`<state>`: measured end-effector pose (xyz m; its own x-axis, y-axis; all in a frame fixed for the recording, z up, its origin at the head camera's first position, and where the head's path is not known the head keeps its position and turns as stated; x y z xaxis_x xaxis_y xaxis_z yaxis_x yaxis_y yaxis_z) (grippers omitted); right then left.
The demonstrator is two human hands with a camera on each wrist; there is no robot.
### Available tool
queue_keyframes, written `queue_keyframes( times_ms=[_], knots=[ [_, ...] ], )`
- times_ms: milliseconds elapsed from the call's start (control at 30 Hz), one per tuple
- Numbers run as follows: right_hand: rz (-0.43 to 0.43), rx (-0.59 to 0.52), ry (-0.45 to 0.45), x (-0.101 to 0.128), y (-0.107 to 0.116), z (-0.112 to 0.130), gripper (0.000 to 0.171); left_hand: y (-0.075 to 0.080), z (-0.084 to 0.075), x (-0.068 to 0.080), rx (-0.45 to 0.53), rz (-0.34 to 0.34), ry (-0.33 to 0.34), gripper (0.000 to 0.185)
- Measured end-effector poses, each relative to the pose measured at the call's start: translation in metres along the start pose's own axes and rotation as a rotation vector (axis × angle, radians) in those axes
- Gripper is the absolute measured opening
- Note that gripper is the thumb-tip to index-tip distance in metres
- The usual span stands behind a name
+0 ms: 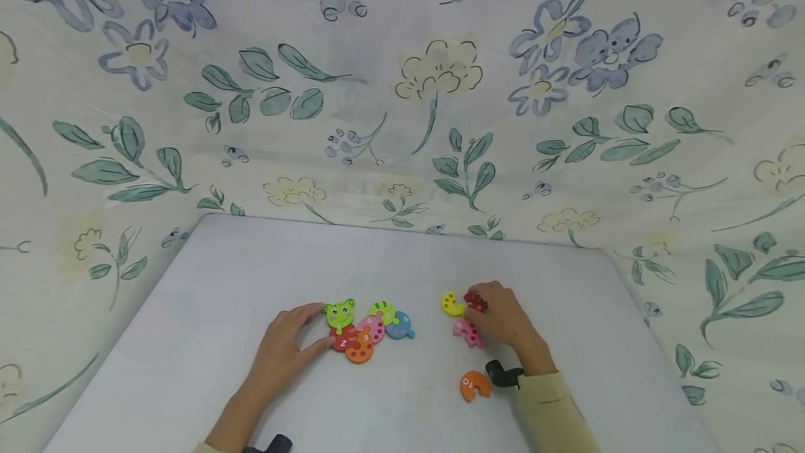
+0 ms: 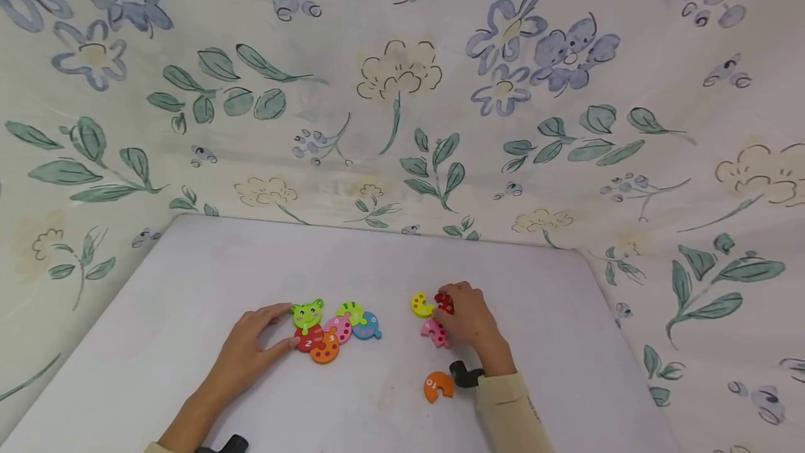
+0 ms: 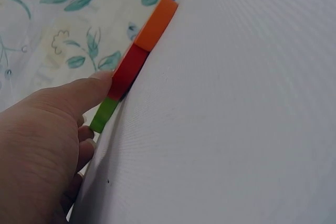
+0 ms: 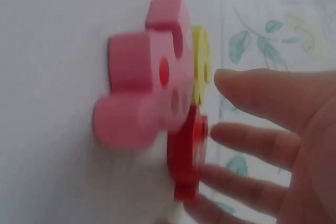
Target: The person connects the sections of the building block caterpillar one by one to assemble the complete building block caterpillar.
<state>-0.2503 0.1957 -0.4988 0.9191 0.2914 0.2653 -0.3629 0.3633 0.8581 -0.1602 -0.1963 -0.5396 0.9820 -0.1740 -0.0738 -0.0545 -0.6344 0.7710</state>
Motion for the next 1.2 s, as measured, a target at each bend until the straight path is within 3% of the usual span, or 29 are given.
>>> queue_keyframes(
  times_ms=[200, 333, 667, 733, 933, 1067, 1200],
  knots=[
    [-0.075, 0.134, -0.071, -0.005, -0.004, 0.018, 0.042, -0.003, 0.002, -0.001, 0.011, 0.005, -0.014, 0.067],
    [-0.09, 0.203, -0.044, -0.009, -0.007, 0.035, 0.032, -0.004, 0.003, 0.0, 0.009, 0.004, -0.017, 0.066],
    [0.036, 0.249, 0.062, -0.002, -0.018, 0.068, 0.023, -0.004, 0.005, 0.0, 0.028, 0.011, 0.005, 0.064],
    [0.017, 0.253, 0.059, -0.001, -0.019, 0.069, 0.027, -0.004, 0.004, 0.0, 0.021, 0.01, 0.006, 0.064],
    [-0.02, 0.279, -0.031, -0.003, -0.021, 0.067, 0.062, -0.003, 0.004, 0.0, 0.005, 0.005, 0.004, 0.063],
    [0.032, 0.284, -0.058, -0.005, -0.026, 0.067, 0.061, -0.003, 0.006, 0.001, 0.007, 0.007, 0.007, 0.063],
    [0.026, 0.274, -0.043, -0.006, -0.029, 0.067, 0.055, -0.003, 0.007, 0.001, 0.008, 0.005, 0.001, 0.063]
  ],
)
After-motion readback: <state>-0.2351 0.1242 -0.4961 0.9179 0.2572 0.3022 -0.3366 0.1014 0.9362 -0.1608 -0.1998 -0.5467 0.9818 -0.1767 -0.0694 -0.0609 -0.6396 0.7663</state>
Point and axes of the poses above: each hand's wrist, its own x-axis away from the middle knuckle, its own y-axis out of the back of the hand, z = x × y, the point moved 4 cm from there along -x, towards the middle knuckle, and after that the axes turned 12 degrees about z, right-handed, at the moved point
